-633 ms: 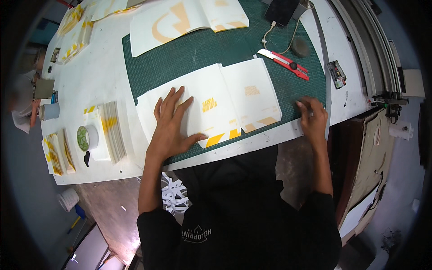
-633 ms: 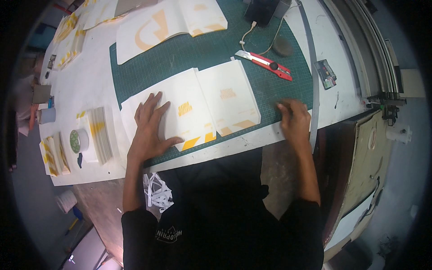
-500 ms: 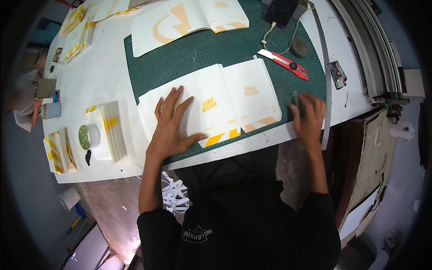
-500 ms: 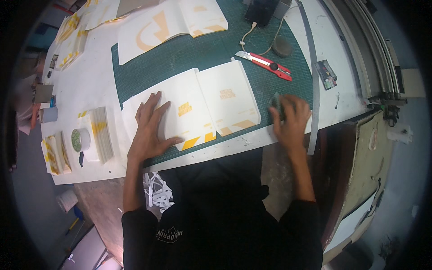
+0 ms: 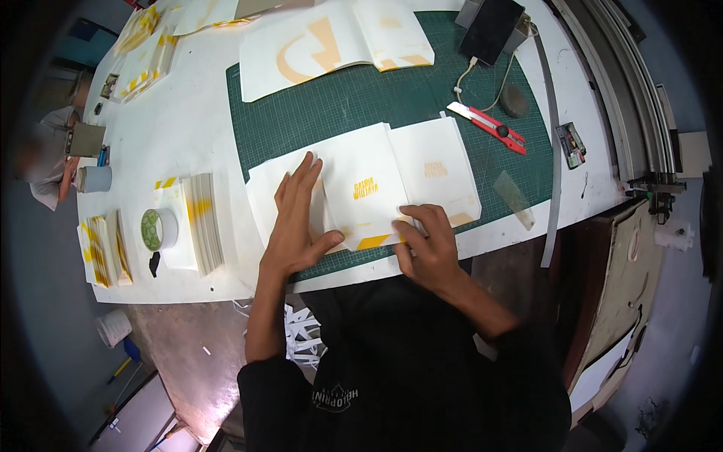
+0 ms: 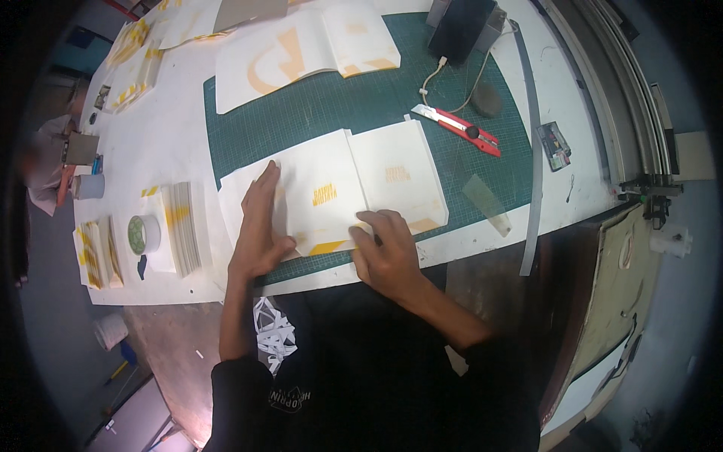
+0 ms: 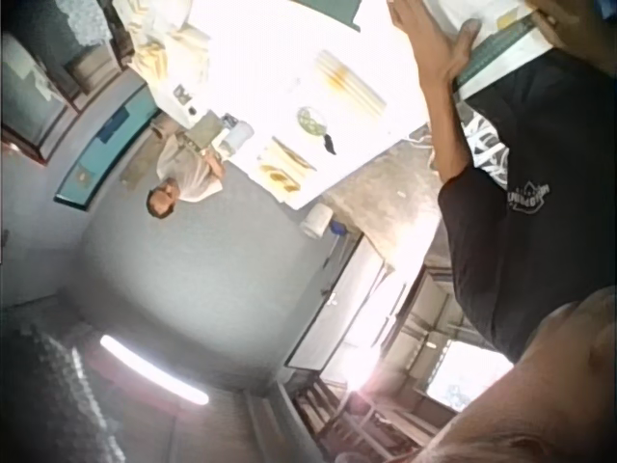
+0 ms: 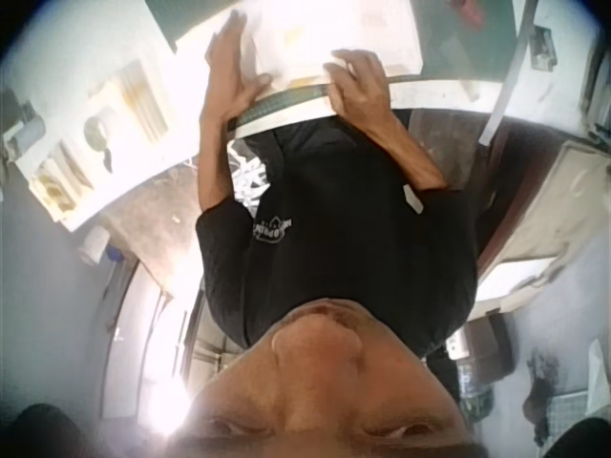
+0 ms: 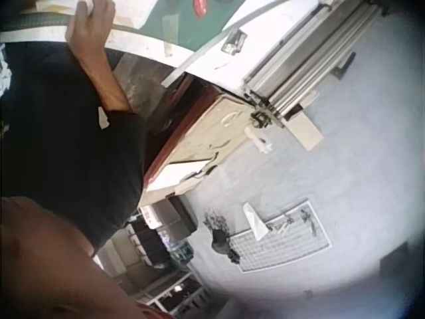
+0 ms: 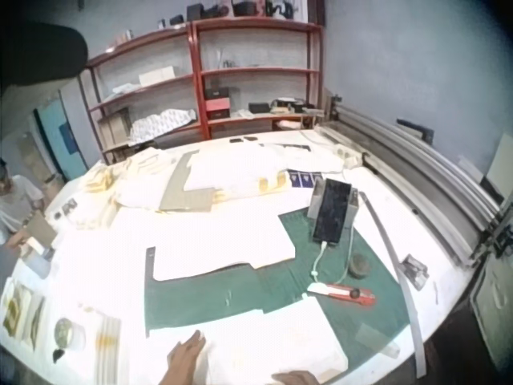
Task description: The person repeatedly folds large white paper sheets with yellow printed text in half and smooths the crease with both hands. They place the folded sheet onto a growing stack of similar folded sheets on the left side of the table. The person continues this repetitive folding and stacking process throughout the clip.
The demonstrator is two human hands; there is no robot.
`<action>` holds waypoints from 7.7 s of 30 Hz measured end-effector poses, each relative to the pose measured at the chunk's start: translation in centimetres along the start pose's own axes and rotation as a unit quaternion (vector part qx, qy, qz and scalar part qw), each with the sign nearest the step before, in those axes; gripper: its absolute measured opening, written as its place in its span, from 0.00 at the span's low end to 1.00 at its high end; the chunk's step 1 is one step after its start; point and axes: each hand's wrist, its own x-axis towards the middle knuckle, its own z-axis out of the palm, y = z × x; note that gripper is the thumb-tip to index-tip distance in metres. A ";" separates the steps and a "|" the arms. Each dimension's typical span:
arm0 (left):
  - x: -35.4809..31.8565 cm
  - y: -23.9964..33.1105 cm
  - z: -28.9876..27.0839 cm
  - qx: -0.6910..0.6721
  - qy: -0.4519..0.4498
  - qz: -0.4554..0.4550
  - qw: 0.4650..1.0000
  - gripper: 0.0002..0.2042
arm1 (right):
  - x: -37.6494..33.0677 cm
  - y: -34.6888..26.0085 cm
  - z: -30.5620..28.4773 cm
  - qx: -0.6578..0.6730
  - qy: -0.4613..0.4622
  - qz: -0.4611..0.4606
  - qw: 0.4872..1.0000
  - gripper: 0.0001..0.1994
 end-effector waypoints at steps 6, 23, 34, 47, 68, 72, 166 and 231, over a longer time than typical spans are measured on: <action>-0.5 -0.3 0.3 0.007 0.029 0.043 0.999 0.67 | 0.1 -1.1 0.4 0.326 0.165 0.309 0.878 0.10; 10.3 -0.1 -8.1 0.327 0.358 0.061 0.872 0.37 | 21.3 1.0 -1.9 0.638 0.215 0.154 0.723 0.12; 21.3 -9.6 -8.6 0.410 0.013 -0.042 0.911 0.34 | 24.7 13.8 4.2 0.391 -0.019 0.480 0.785 0.13; 20.9 -8.2 -8.3 0.362 0.030 -0.056 0.930 0.45 | 17.2 11.2 -6.2 -0.156 -0.308 0.133 0.929 0.25; 23.6 -2.6 -0.8 0.090 0.170 0.044 0.980 0.11 | 15.1 11.6 -6.2 -0.131 -0.306 0.109 0.937 0.24; 26.0 -3.0 -0.6 0.106 0.119 0.027 0.987 0.12 | 15.1 11.6 -6.3 -0.131 -0.307 0.109 0.936 0.24; 1.4 0.6 3.0 0.109 0.161 0.041 0.980 0.14 | 12.1 13.3 -4.6 -0.074 -0.148 -0.035 0.986 0.12; -0.6 1.7 2.9 -0.012 0.141 -0.014 0.990 0.10 | 6.0 5.1 -3.6 0.150 -0.257 0.204 0.933 0.15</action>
